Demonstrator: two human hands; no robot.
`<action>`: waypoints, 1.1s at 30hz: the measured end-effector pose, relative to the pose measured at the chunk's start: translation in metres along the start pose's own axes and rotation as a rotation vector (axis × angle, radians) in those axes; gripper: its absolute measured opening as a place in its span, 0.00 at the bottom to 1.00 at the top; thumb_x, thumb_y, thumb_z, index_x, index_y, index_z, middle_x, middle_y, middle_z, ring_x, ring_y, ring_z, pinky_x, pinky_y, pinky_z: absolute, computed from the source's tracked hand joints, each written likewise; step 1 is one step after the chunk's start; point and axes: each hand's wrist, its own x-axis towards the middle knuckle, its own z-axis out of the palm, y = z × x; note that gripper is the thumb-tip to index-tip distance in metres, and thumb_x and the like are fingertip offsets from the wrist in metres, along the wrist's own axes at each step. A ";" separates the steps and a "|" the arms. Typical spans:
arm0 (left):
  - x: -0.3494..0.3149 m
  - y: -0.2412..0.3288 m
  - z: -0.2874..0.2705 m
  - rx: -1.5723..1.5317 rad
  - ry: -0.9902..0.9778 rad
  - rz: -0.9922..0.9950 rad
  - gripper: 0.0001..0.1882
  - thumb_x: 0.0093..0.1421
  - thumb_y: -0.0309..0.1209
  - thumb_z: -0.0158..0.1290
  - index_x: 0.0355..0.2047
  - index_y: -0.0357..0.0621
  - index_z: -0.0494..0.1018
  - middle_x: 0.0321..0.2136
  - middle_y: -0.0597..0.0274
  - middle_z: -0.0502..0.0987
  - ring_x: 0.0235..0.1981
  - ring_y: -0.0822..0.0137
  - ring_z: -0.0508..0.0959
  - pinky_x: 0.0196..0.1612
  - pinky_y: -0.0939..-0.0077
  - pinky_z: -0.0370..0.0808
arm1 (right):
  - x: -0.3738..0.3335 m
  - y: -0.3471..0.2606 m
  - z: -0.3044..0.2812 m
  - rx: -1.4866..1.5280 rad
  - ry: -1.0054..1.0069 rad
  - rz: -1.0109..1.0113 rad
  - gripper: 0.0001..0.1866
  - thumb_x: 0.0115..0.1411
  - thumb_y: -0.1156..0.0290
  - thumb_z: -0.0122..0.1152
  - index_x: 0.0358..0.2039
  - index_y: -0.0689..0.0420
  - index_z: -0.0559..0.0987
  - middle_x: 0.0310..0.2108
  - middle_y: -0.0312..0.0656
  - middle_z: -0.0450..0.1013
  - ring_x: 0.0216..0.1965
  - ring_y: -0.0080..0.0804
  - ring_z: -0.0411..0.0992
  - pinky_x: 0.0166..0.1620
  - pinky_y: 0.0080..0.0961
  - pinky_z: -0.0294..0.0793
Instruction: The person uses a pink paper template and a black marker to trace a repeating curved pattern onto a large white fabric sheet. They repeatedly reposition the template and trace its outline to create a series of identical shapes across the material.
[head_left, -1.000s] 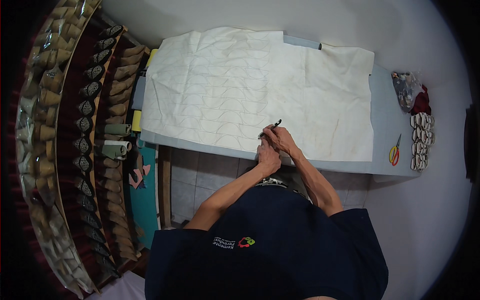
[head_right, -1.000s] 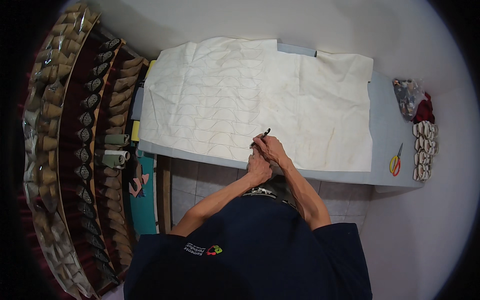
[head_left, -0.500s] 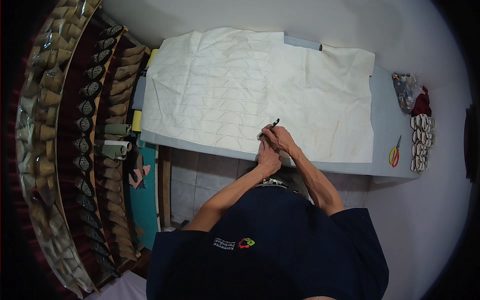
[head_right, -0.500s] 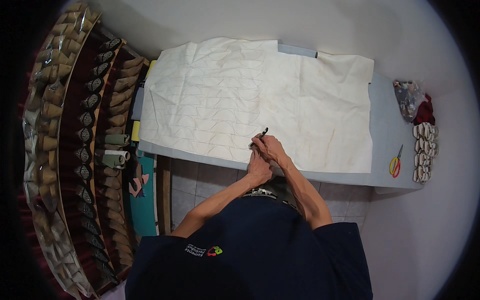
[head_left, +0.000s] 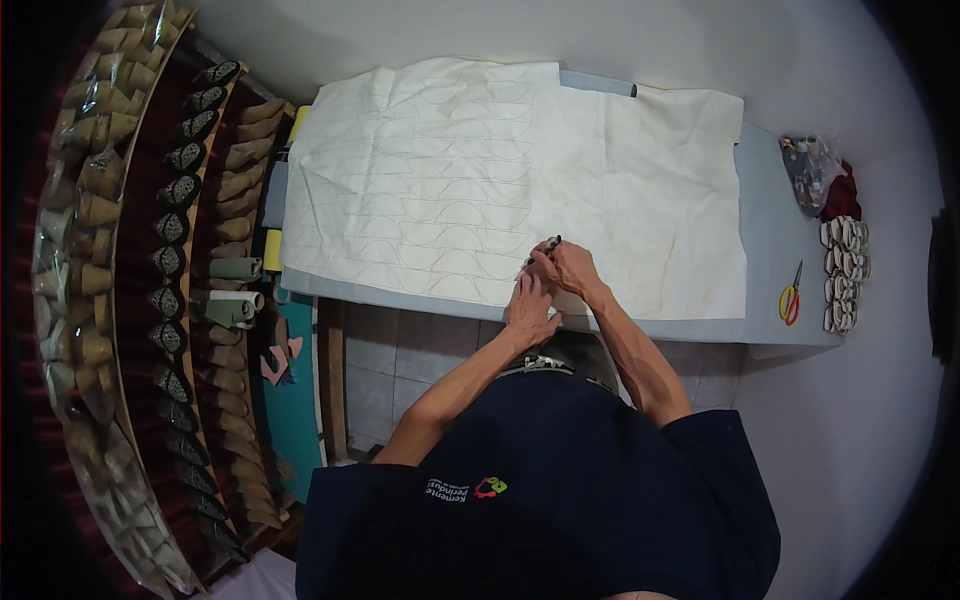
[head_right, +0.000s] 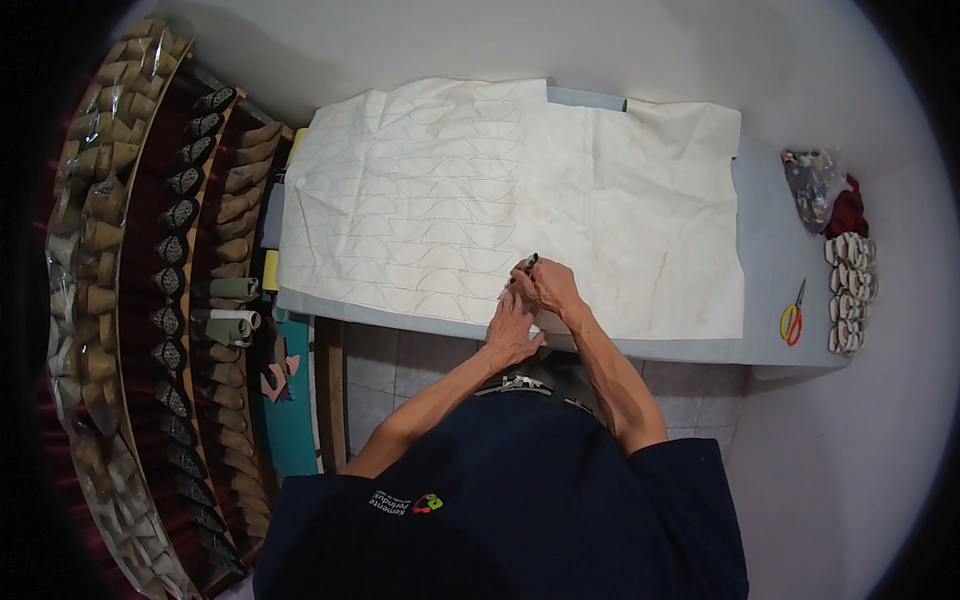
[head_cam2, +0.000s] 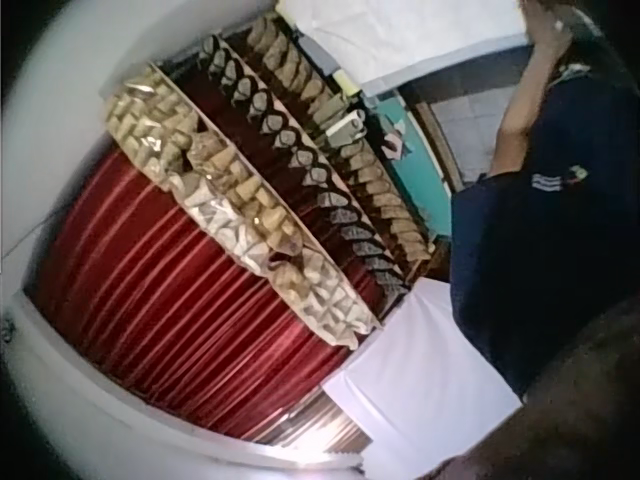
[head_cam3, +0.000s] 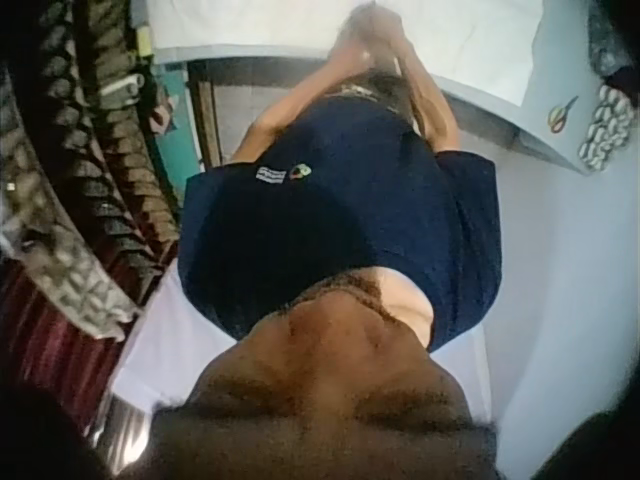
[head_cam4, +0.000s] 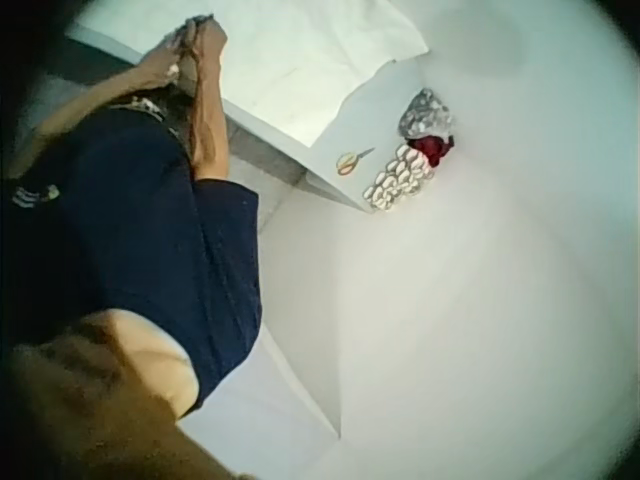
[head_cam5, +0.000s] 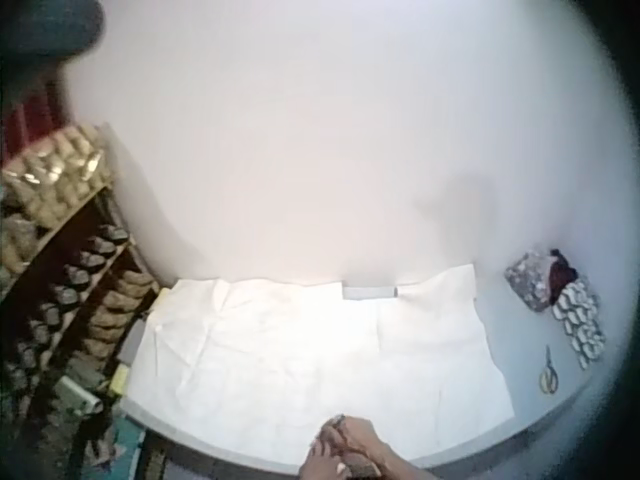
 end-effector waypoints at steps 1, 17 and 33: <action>0.001 -0.003 0.004 -0.014 0.012 0.005 0.37 0.65 0.55 0.55 0.62 0.36 0.74 0.67 0.29 0.62 0.71 0.32 0.56 0.75 0.43 0.53 | -0.002 -0.001 -0.004 0.004 0.028 -0.006 0.18 0.73 0.53 0.56 0.42 0.52 0.87 0.33 0.47 0.83 0.34 0.51 0.81 0.36 0.42 0.79; 0.047 -0.041 -0.044 -0.240 -0.150 0.091 0.28 0.59 0.26 0.52 0.60 0.59 0.81 0.54 0.48 0.75 0.52 0.47 0.73 0.55 0.55 0.80 | -0.116 -0.013 -0.014 0.002 0.231 0.266 0.11 0.69 0.62 0.66 0.44 0.54 0.86 0.36 0.42 0.82 0.37 0.44 0.81 0.40 0.39 0.79; 0.130 -0.083 -0.034 -0.352 -0.570 0.313 0.24 0.59 0.28 0.53 0.56 0.55 0.84 0.38 0.49 0.88 0.27 0.58 0.84 0.32 0.62 0.81 | -0.065 -0.013 0.039 0.687 0.029 0.315 0.17 0.72 0.61 0.65 0.52 0.61 0.84 0.48 0.48 0.83 0.48 0.39 0.80 0.52 0.33 0.77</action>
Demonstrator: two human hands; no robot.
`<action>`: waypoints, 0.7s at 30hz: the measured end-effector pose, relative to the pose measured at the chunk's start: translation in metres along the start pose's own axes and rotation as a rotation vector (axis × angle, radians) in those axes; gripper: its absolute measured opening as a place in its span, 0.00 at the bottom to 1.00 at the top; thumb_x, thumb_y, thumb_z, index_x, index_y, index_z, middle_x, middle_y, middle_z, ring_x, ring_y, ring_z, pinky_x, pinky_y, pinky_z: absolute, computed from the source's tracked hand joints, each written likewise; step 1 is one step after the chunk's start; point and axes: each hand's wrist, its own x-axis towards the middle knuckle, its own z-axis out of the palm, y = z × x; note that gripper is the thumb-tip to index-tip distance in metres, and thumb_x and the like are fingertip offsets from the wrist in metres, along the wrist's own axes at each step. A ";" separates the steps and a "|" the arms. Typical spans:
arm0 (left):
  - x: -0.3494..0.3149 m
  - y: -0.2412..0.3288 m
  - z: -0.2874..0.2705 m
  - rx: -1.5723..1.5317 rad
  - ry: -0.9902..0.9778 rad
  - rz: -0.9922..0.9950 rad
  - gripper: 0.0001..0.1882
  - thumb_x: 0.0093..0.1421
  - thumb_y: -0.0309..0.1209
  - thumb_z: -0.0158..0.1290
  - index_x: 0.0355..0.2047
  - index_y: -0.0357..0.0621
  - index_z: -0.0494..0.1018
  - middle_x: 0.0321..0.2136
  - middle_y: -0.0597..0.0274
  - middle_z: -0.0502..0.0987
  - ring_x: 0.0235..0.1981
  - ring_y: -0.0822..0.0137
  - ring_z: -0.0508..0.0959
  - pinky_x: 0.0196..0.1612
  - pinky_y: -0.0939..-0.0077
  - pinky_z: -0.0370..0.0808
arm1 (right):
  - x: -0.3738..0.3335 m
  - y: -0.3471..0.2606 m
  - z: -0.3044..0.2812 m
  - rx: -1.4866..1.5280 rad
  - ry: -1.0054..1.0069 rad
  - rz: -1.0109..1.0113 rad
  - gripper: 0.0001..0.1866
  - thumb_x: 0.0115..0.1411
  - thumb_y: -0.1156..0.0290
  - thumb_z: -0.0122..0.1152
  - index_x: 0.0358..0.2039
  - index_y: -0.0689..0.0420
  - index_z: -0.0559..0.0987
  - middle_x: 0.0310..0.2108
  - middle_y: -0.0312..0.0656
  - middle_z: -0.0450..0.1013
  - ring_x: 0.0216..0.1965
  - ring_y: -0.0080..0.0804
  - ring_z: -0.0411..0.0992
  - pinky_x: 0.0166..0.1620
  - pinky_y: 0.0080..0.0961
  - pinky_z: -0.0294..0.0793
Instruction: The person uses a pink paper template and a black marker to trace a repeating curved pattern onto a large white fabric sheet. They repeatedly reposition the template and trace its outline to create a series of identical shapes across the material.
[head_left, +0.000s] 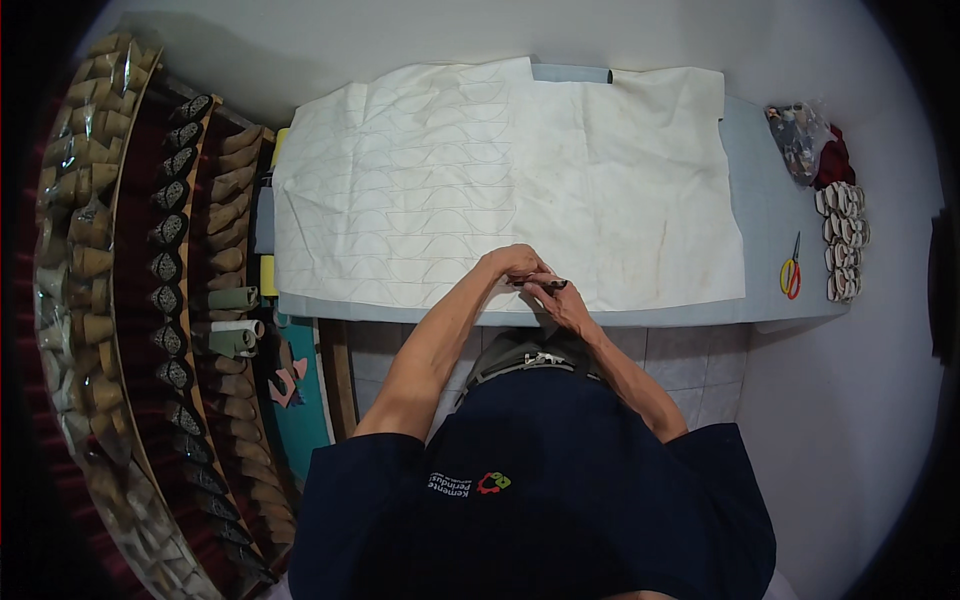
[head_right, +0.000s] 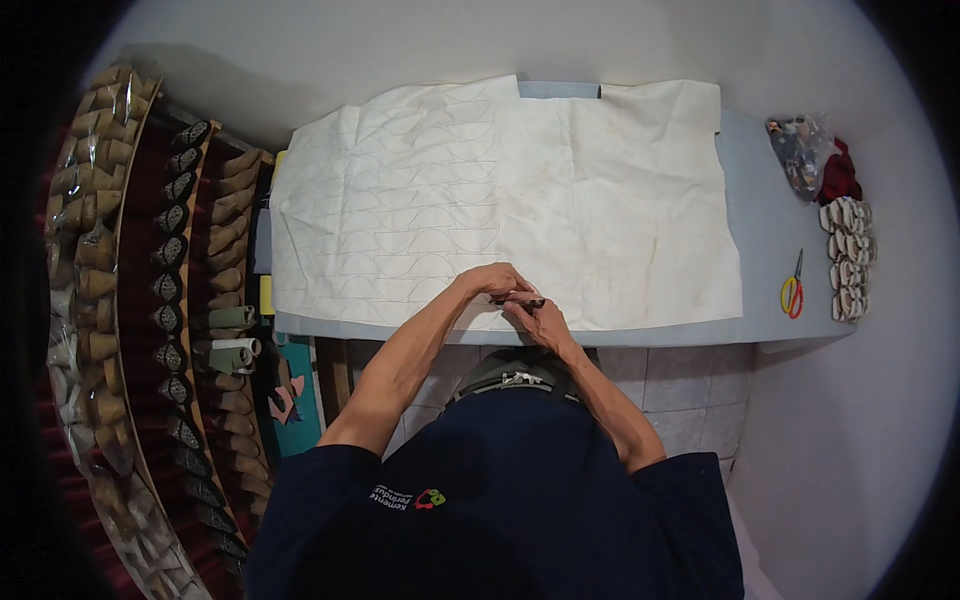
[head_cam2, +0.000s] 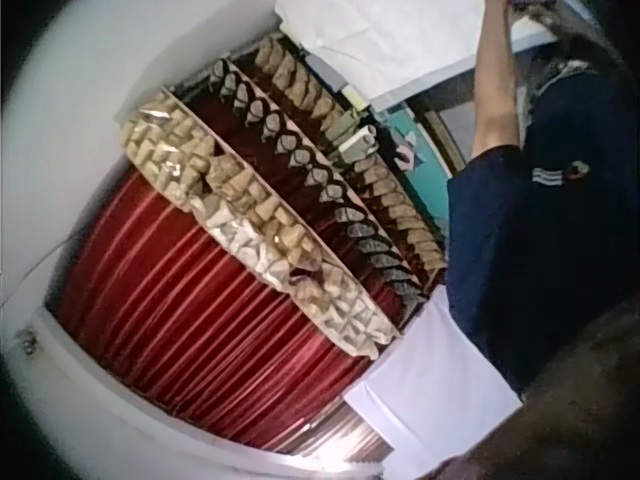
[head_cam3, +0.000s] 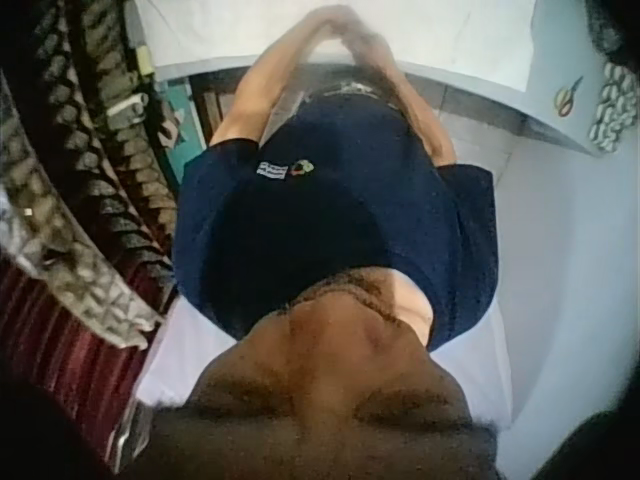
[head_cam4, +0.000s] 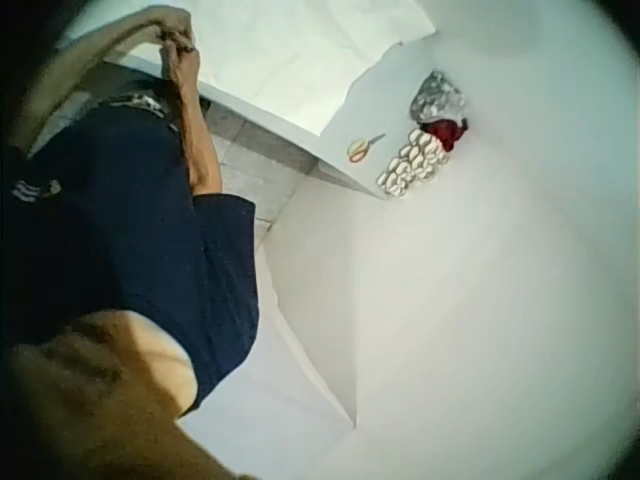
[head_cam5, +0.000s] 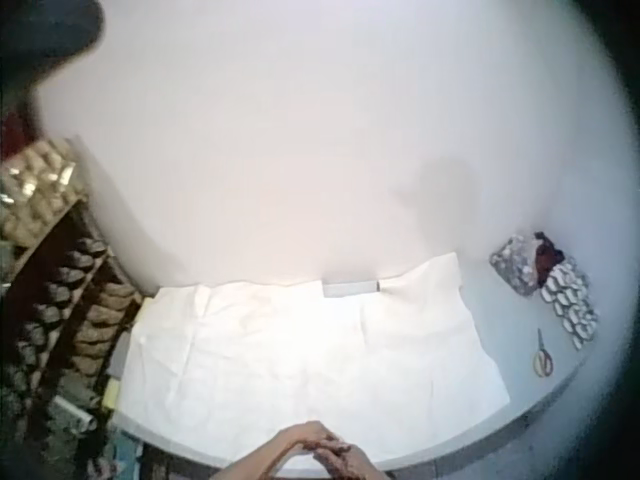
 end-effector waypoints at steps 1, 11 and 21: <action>-0.002 0.003 -0.001 0.031 0.013 0.021 0.24 0.60 0.29 0.52 0.55 0.54 0.85 0.41 0.48 0.88 0.28 0.59 0.84 0.33 0.61 0.80 | 0.001 0.000 0.000 -0.035 -0.003 -0.006 0.17 0.72 0.60 0.65 0.52 0.60 0.84 0.46 0.49 0.83 0.47 0.39 0.80 0.51 0.33 0.77; -0.005 0.008 0.001 -0.008 0.090 0.098 0.25 0.55 0.26 0.52 0.52 0.54 0.86 0.43 0.51 0.87 0.33 0.54 0.84 0.39 0.60 0.81 | -0.014 -0.012 -0.050 -0.488 0.186 -0.077 0.16 0.69 0.52 0.64 0.45 0.50 0.88 0.33 0.44 0.84 0.31 0.45 0.81 0.37 0.39 0.79; -0.044 0.009 0.062 -0.073 0.706 0.047 0.20 0.58 0.28 0.57 0.51 0.46 0.84 0.45 0.45 0.80 0.47 0.44 0.77 0.54 0.55 0.77 | -0.016 0.004 -0.073 -0.262 0.263 0.065 0.16 0.69 0.58 0.57 0.43 0.57 0.84 0.35 0.52 0.81 0.39 0.55 0.80 0.43 0.47 0.77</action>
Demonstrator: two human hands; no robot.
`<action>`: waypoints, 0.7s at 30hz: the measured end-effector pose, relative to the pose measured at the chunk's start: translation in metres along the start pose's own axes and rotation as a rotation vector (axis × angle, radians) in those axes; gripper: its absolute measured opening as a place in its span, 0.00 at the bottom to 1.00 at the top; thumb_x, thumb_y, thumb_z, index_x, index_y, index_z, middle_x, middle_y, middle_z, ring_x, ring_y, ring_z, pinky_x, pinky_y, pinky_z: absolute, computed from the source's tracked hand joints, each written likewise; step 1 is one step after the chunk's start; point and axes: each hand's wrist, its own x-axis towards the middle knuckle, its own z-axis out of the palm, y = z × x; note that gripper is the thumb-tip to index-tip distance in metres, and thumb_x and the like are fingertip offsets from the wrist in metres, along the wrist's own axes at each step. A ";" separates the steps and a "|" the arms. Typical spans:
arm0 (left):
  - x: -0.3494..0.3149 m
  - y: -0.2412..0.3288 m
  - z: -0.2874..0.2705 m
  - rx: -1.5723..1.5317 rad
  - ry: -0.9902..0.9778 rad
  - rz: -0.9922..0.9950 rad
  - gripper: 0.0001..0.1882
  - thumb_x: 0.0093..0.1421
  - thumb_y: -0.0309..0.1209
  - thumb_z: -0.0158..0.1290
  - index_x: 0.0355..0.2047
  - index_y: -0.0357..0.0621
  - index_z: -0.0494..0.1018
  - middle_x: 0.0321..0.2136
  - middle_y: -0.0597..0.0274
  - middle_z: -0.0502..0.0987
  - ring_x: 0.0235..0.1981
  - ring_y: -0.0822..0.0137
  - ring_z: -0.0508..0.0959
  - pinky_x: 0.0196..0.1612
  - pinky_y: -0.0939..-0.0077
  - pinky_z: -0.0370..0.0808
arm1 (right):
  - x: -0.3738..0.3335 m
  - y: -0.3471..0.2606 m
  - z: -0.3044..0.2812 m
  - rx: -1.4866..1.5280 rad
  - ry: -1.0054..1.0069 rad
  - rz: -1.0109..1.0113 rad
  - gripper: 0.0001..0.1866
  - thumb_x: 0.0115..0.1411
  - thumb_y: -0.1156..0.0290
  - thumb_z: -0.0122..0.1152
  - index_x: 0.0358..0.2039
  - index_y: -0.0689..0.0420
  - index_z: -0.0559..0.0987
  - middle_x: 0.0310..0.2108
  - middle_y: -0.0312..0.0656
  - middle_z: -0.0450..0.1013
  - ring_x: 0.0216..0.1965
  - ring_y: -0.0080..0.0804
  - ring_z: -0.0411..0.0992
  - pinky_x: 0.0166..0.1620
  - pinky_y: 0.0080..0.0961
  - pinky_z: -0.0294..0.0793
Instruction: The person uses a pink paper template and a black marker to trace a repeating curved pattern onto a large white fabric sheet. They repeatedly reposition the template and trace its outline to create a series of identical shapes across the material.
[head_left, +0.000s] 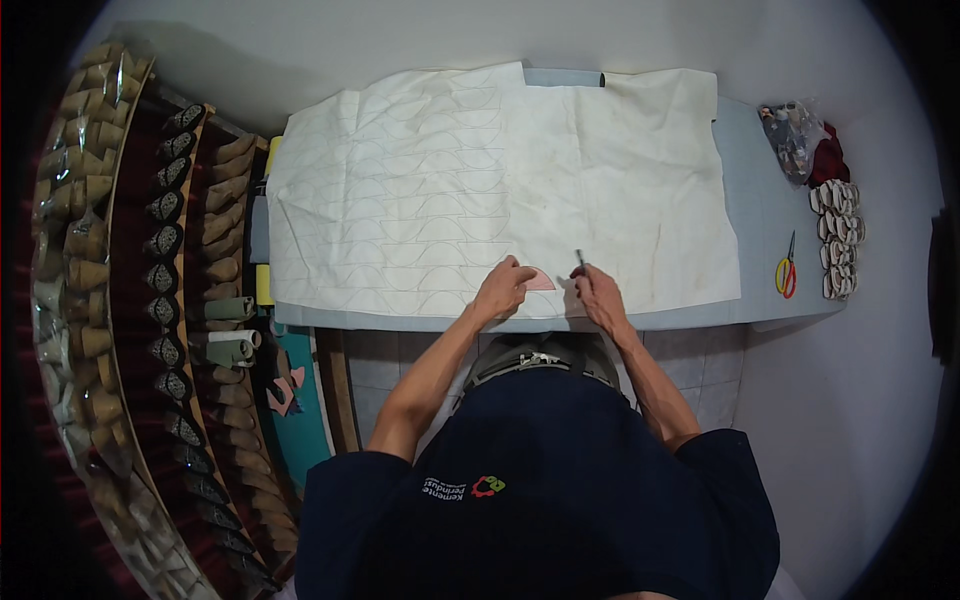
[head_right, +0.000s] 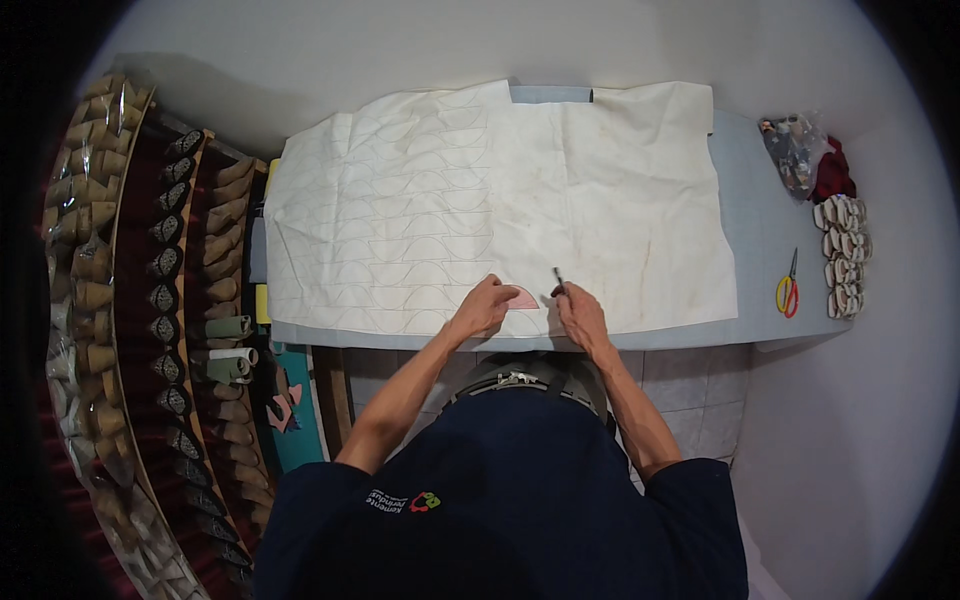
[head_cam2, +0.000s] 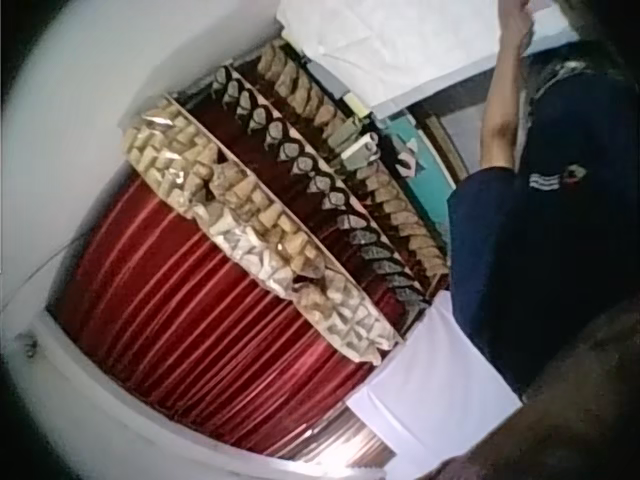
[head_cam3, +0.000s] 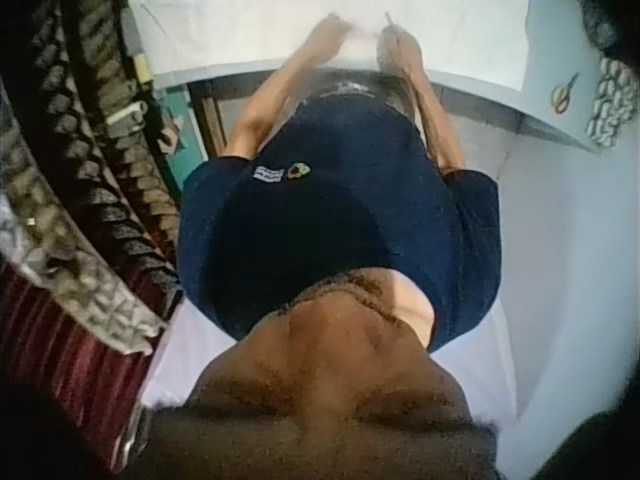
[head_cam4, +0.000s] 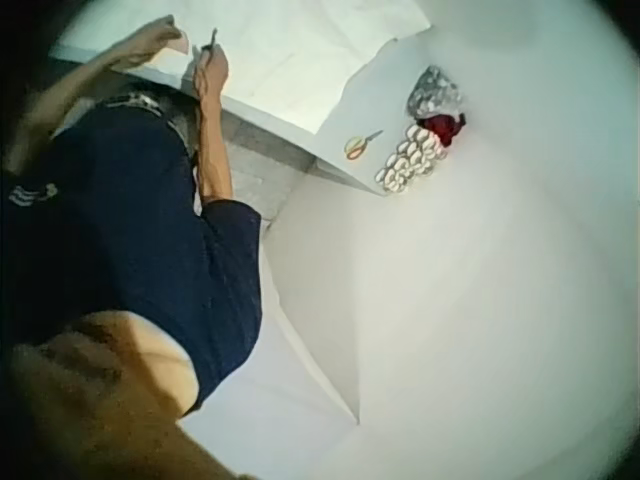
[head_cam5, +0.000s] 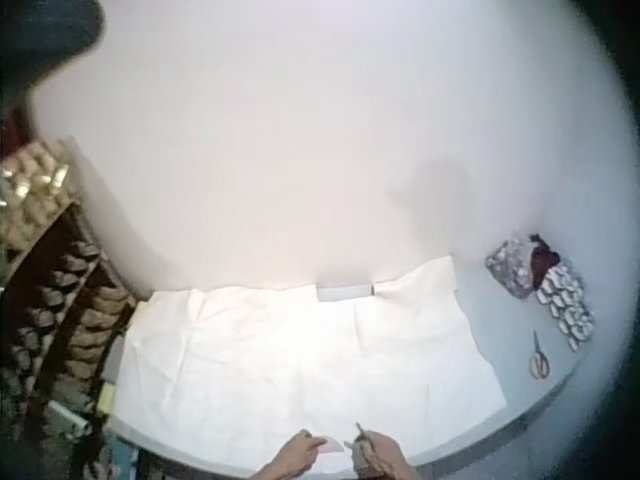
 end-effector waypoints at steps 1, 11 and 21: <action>-0.015 0.011 -0.001 -0.006 0.156 -0.014 0.19 0.57 0.28 0.59 0.51 0.45 0.84 0.46 0.44 0.78 0.49 0.44 0.76 0.55 0.55 0.76 | -0.002 0.005 0.010 -0.127 0.008 -0.031 0.16 0.69 0.58 0.59 0.48 0.55 0.83 0.38 0.49 0.80 0.38 0.53 0.80 0.42 0.47 0.78; -0.037 -0.004 0.001 0.033 0.536 -0.186 0.12 0.59 0.33 0.69 0.42 0.44 0.86 0.44 0.50 0.74 0.49 0.50 0.72 0.53 0.57 0.72 | 0.017 -0.004 0.041 -0.310 0.011 -0.137 0.22 0.65 0.52 0.69 0.52 0.53 0.83 0.39 0.43 0.78 0.38 0.47 0.80 0.41 0.42 0.79; -0.016 -0.017 -0.001 -0.039 0.609 -0.211 0.09 0.58 0.33 0.70 0.36 0.43 0.87 0.36 0.55 0.73 0.43 0.54 0.73 0.47 0.60 0.72 | 0.050 0.002 0.037 -0.254 0.008 -0.119 0.20 0.63 0.50 0.70 0.50 0.47 0.86 0.37 0.39 0.78 0.39 0.44 0.80 0.39 0.42 0.77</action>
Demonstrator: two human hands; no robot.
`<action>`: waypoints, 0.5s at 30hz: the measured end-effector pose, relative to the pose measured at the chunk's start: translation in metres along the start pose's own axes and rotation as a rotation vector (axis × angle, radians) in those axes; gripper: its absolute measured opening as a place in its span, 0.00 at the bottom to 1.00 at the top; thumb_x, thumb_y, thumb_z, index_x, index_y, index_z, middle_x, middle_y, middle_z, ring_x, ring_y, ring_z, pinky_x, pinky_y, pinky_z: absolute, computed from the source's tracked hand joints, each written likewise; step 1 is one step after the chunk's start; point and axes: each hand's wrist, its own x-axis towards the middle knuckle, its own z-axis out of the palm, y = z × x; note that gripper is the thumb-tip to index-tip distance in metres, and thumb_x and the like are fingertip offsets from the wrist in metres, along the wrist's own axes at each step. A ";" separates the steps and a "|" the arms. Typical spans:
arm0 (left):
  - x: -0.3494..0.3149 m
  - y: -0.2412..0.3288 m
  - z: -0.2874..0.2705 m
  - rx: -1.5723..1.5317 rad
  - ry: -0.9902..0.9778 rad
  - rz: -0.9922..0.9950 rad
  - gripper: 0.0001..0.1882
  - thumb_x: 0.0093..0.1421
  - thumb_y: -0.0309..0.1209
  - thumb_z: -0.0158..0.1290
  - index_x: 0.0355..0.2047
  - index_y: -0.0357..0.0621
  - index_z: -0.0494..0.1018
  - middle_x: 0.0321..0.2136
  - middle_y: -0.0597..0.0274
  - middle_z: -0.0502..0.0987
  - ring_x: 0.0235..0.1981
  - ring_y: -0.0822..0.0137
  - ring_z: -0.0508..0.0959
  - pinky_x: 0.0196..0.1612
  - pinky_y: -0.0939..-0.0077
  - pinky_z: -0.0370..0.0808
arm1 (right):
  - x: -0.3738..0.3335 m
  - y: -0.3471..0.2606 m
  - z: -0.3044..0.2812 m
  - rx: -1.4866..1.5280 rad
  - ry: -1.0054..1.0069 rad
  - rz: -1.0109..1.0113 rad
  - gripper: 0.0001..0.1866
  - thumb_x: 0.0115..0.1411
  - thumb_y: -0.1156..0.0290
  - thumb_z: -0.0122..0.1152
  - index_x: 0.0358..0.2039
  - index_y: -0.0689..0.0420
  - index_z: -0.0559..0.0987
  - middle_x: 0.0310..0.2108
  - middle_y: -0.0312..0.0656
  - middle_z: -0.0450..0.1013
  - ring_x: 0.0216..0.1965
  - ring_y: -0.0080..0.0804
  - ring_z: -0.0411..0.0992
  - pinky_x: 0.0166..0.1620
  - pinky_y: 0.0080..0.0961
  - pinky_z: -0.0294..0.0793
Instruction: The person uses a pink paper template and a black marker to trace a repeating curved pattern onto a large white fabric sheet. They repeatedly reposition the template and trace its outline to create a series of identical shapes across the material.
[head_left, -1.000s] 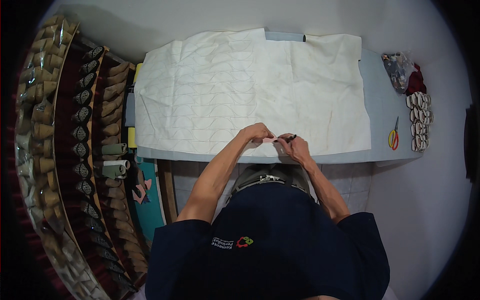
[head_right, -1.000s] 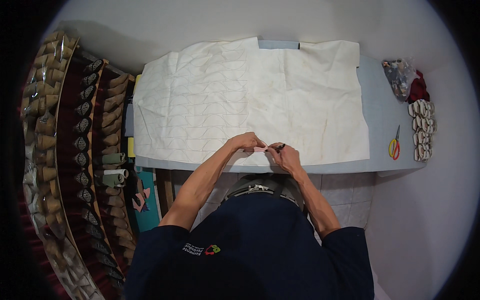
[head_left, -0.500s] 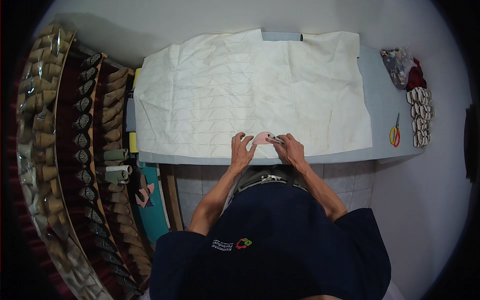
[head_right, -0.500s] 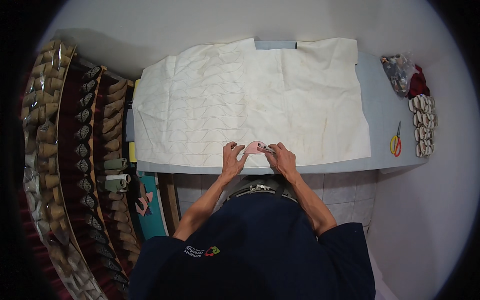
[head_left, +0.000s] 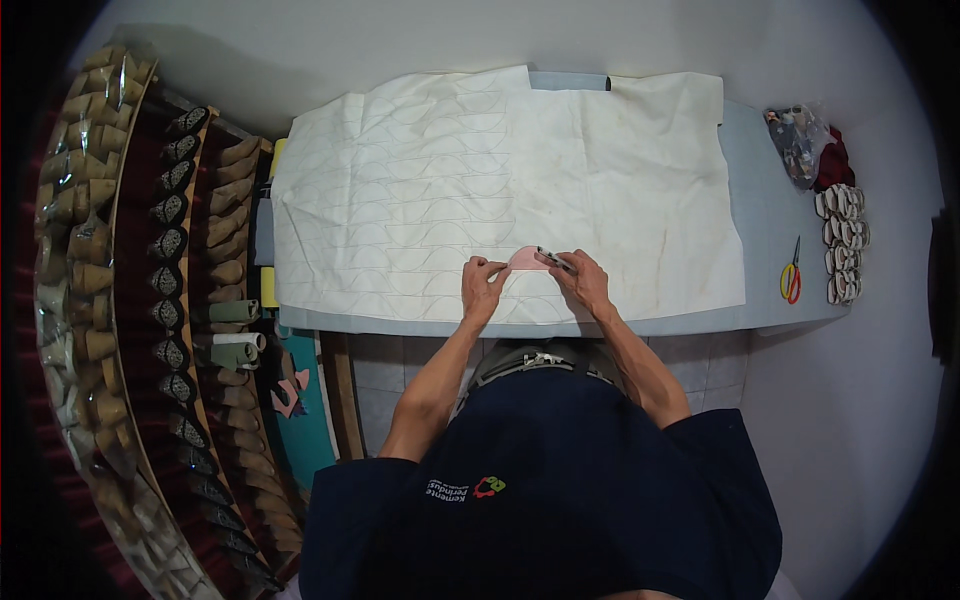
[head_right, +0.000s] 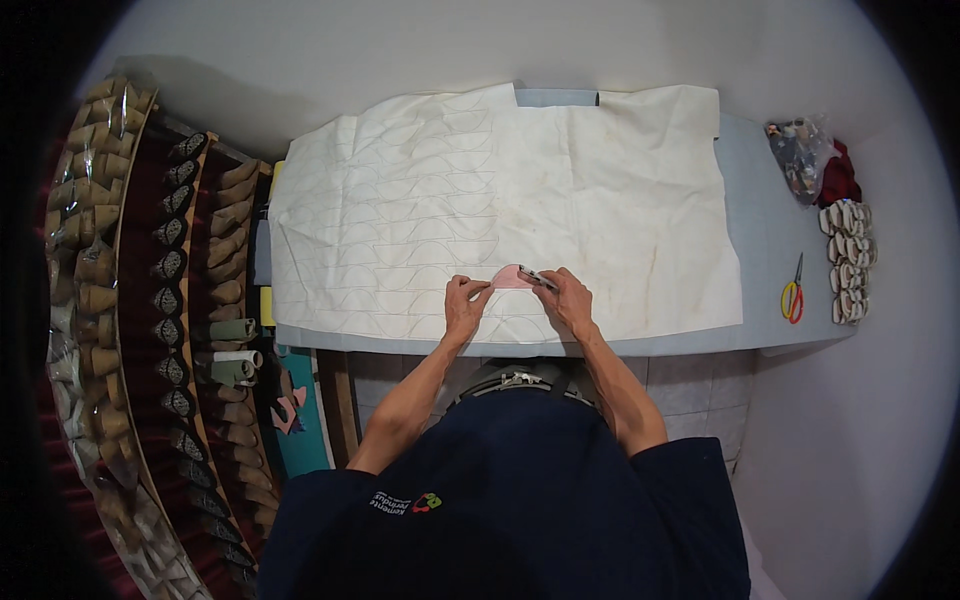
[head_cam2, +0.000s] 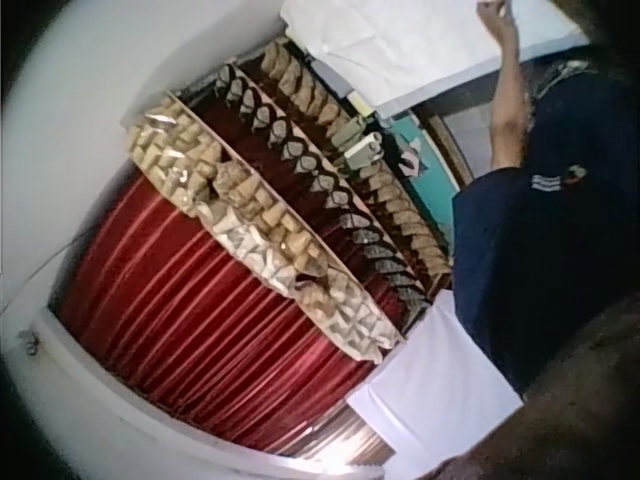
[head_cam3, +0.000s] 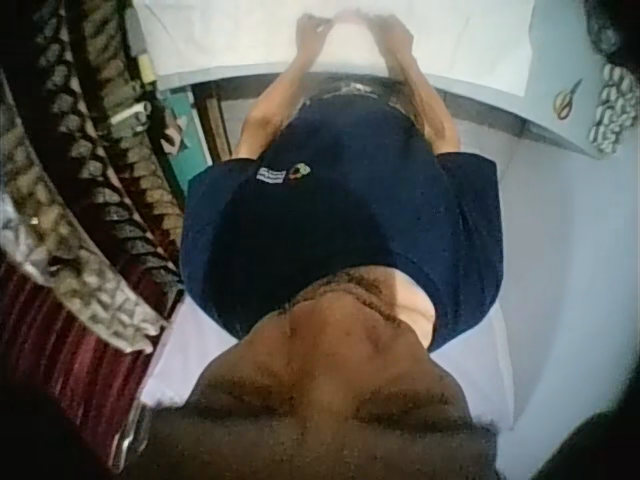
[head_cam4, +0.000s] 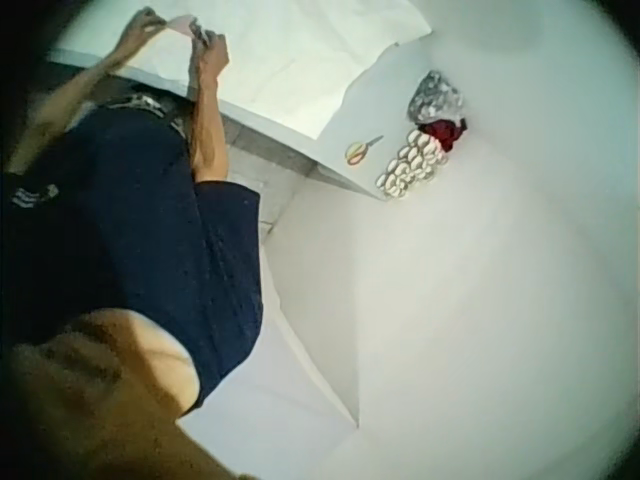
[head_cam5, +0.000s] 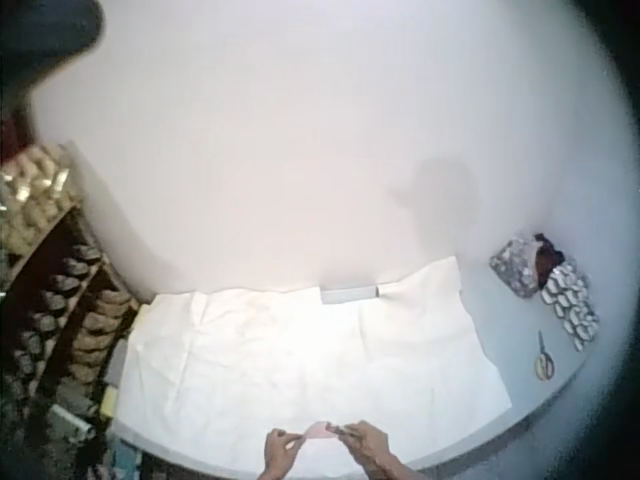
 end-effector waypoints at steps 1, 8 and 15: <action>-0.001 -0.001 0.001 -0.007 0.009 0.003 0.09 0.58 0.33 0.70 0.36 0.43 0.87 0.35 0.55 0.73 0.43 0.54 0.73 0.47 0.60 0.72 | -0.001 -0.001 -0.001 0.000 0.000 0.000 0.20 0.63 0.50 0.70 0.50 0.47 0.86 0.37 0.38 0.78 0.39 0.43 0.80 0.39 0.41 0.77; 0.001 -0.001 0.000 0.000 0.001 0.029 0.09 0.58 0.33 0.70 0.36 0.43 0.87 0.35 0.55 0.73 0.41 0.54 0.74 0.46 0.60 0.72 | -0.001 0.001 -0.002 0.020 0.004 -0.005 0.22 0.64 0.48 0.70 0.50 0.48 0.87 0.36 0.38 0.77 0.38 0.42 0.79 0.40 0.40 0.77; 0.002 0.004 -0.005 0.009 -0.051 0.022 0.09 0.58 0.34 0.70 0.37 0.44 0.88 0.35 0.55 0.74 0.41 0.55 0.74 0.46 0.59 0.72 | 0.000 -0.001 -0.004 0.007 -0.001 0.009 0.20 0.63 0.49 0.71 0.49 0.46 0.87 0.35 0.37 0.76 0.36 0.42 0.79 0.38 0.41 0.77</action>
